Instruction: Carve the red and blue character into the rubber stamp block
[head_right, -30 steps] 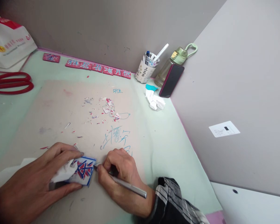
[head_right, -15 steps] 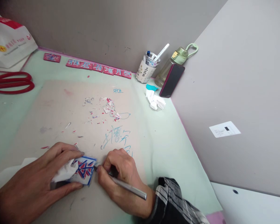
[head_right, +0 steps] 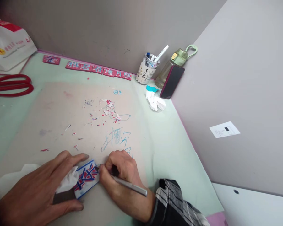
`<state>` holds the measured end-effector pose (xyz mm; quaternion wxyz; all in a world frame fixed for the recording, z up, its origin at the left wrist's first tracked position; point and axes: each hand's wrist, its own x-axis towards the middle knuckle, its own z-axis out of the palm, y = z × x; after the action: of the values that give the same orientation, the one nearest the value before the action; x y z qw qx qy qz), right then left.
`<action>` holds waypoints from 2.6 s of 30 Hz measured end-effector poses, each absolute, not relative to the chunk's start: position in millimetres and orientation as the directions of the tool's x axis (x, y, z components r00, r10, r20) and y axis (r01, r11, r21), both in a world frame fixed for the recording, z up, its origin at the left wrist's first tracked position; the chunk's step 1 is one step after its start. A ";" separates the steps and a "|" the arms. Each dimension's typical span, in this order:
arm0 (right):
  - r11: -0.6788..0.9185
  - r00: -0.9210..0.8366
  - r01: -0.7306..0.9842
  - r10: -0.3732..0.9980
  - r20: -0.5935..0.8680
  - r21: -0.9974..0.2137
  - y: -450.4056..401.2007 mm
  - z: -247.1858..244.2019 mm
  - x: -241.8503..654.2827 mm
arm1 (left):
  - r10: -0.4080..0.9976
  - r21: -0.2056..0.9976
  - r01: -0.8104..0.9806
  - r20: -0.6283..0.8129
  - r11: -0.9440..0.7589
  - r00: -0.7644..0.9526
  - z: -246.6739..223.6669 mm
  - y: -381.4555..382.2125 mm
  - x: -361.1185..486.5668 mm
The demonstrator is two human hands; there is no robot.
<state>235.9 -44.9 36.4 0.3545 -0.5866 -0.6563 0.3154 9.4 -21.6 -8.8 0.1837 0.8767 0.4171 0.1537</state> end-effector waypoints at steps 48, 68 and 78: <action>0.694 -0.575 0.692 0.696 0.429 -0.198 -46.8 38.5 234.9 | 0.702 0.603 0.463 0.244 -0.650 0.669 16.1 4.5 29.9; 0.667 -0.530 0.687 0.731 0.430 -0.288 -46.1 32.7 238.2 | 0.656 0.433 0.560 0.103 -0.706 0.748 16.7 6.1 41.6; 0.678 -0.538 0.673 0.723 0.434 -0.295 -44.4 36.4 236.5 | 0.617 0.504 0.511 0.055 -0.696 0.785 12.4 15.1 26.5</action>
<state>236.5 -44.4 36.4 0.2687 -0.3984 -0.8758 0.0461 26.5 15.1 12.4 0.2385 0.9142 0.3083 0.1107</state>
